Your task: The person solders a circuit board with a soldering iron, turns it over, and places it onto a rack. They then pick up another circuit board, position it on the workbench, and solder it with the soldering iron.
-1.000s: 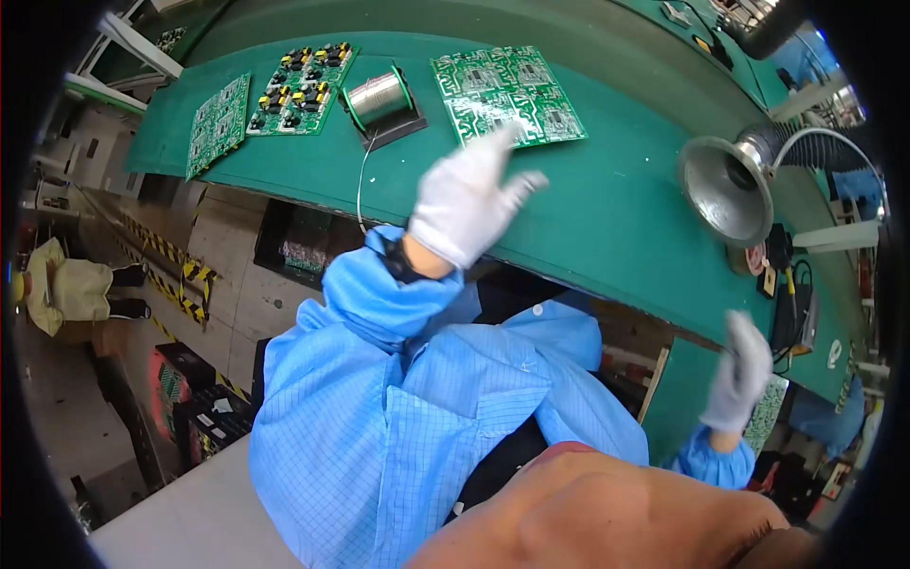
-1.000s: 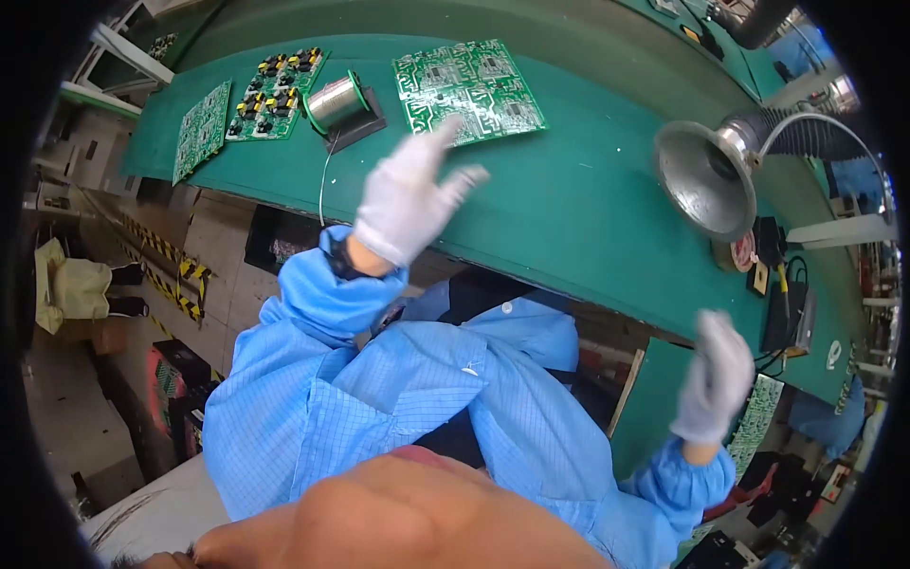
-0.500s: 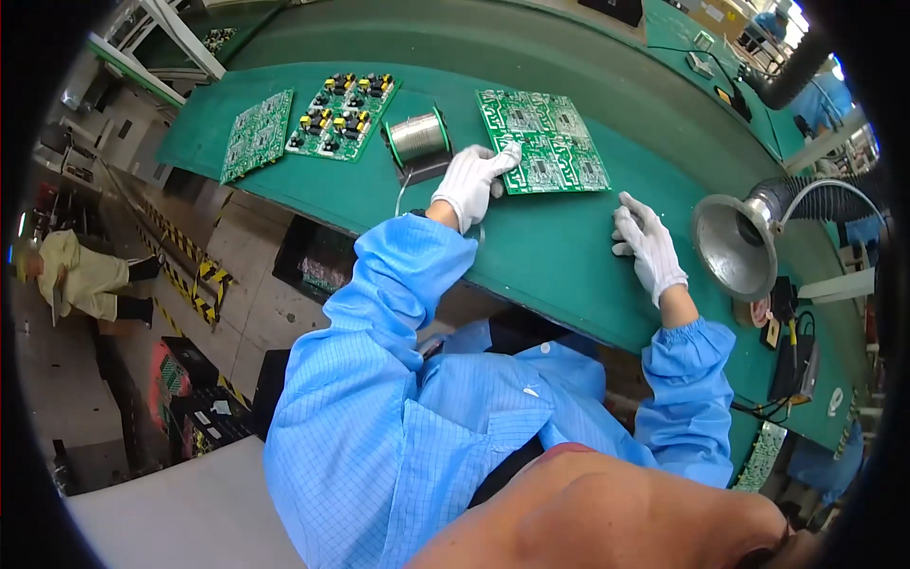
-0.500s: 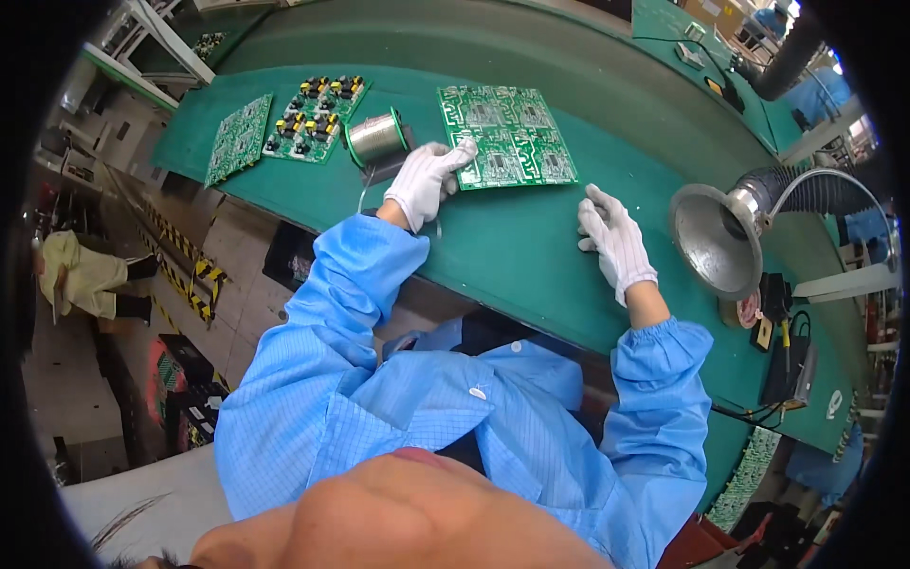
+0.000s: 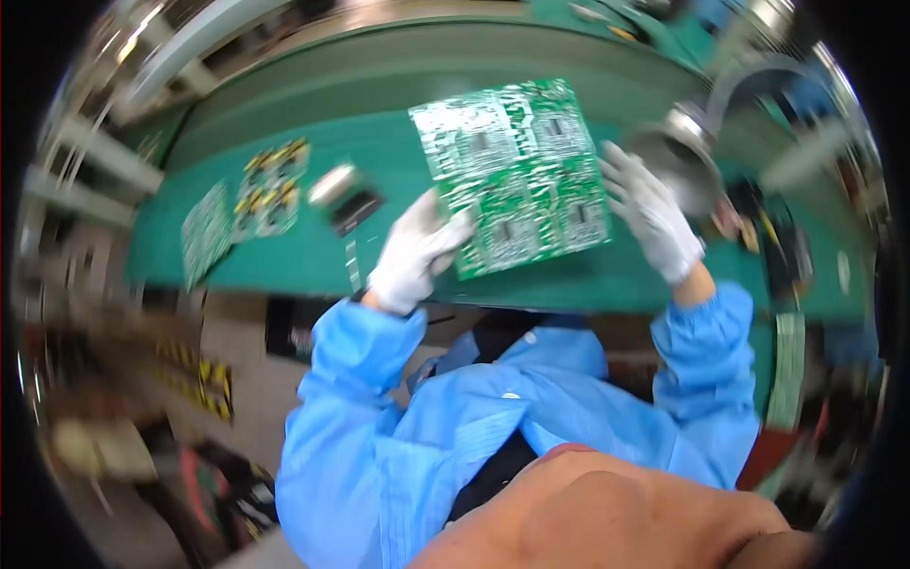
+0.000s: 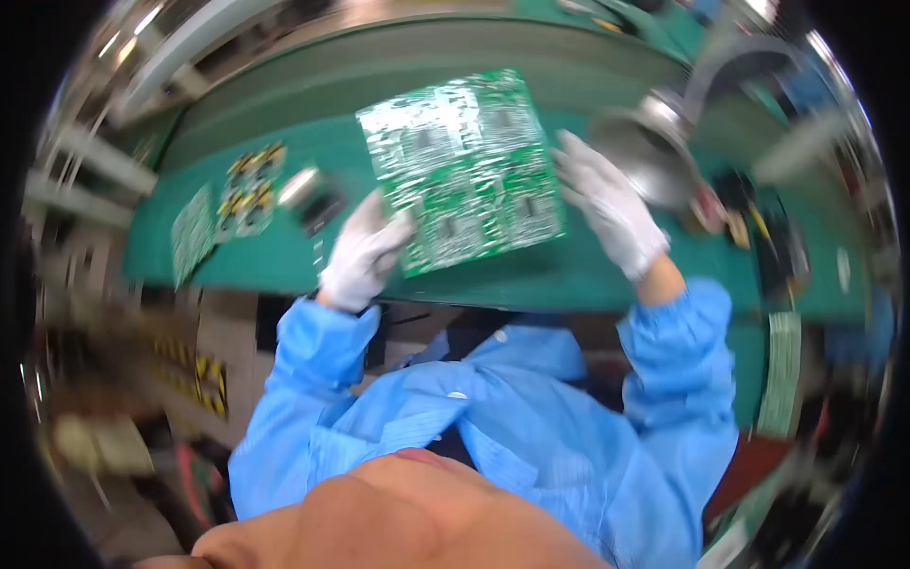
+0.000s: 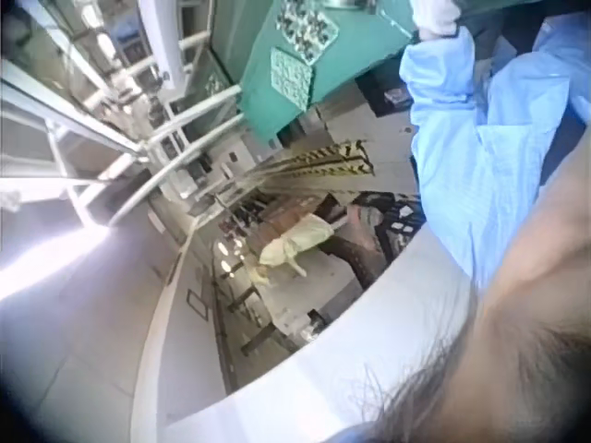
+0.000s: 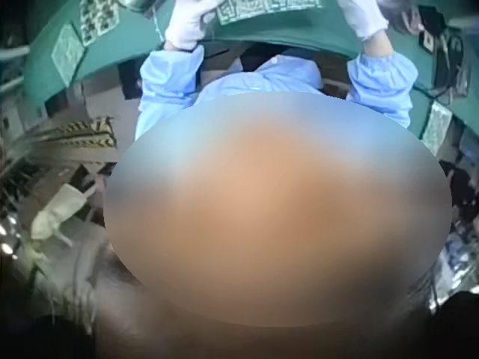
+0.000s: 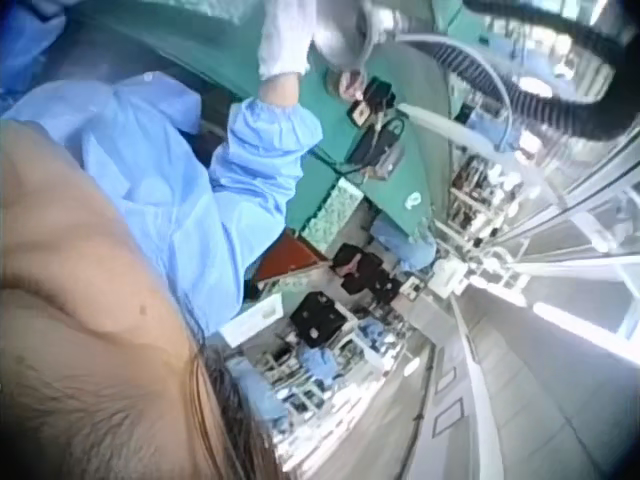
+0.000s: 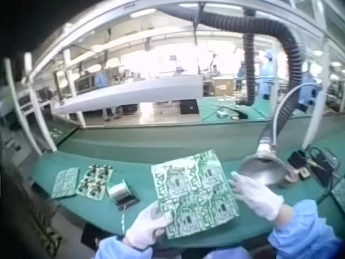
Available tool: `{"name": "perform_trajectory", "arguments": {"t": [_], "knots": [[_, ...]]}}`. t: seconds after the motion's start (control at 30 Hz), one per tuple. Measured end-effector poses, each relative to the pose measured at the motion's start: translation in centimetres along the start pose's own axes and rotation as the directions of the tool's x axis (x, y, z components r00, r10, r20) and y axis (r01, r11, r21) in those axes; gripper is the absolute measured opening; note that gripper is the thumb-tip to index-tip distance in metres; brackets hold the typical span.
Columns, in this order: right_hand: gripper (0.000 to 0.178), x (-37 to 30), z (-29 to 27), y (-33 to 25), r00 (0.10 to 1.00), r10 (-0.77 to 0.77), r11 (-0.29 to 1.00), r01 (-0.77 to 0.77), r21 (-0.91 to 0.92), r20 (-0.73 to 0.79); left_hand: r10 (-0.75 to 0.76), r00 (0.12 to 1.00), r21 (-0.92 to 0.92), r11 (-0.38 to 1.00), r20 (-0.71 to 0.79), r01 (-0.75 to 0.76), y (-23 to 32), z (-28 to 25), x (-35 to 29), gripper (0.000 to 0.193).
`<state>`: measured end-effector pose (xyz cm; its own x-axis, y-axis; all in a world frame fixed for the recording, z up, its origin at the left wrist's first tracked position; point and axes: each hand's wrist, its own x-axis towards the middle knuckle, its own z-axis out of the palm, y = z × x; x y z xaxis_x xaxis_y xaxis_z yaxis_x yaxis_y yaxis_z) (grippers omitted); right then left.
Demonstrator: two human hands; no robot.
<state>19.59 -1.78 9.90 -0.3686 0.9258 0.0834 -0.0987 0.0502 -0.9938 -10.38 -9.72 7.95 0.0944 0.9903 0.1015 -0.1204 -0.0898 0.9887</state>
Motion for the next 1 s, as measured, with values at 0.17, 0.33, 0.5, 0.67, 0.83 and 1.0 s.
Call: {"name": "perform_trajectory", "arguments": {"t": [0.17,0.33,0.5,0.67,0.83,1.0], "knots": [[0.026,-7.0,0.1,-2.7,0.986,0.027,0.979,0.008,0.204,-0.166,-0.114,0.928,0.120,0.990,0.355,0.076,1.1,4.6,-1.1,0.067],[0.028,-17.4,-2.7,-6.9,0.838,-0.216,0.976,0.164,-0.147,-0.501,-0.070,0.879,0.500,0.842,0.471,-0.201,0.1,8.8,-0.4,0.057],[0.032,-31.8,-5.2,-13.7,0.420,-0.727,0.537,-0.143,-0.831,-0.543,-0.108,0.889,0.471,0.873,0.445,-0.129,-1.0,10.4,0.2,0.035],[0.028,-43.8,-10.1,-17.8,0.161,-0.764,0.482,-0.501,-0.719,-0.625,-0.098,0.844,0.397,0.906,0.528,-0.144,-1.7,12.8,0.5,0.032],[0.045,-51.8,-13.1,-17.3,0.084,-0.388,0.470,-0.839,-0.275,-0.918,-0.035,0.766,0.379,0.883,0.642,-0.277,-2.1,13.8,1.0,0.030],[0.038,-56.2,-15.7,-18.0,0.240,-0.228,0.494,-0.807,-0.325,-0.944,-0.059,0.772,0.415,0.867,0.634,-0.275,-2.3,13.4,0.9,0.034]]}}
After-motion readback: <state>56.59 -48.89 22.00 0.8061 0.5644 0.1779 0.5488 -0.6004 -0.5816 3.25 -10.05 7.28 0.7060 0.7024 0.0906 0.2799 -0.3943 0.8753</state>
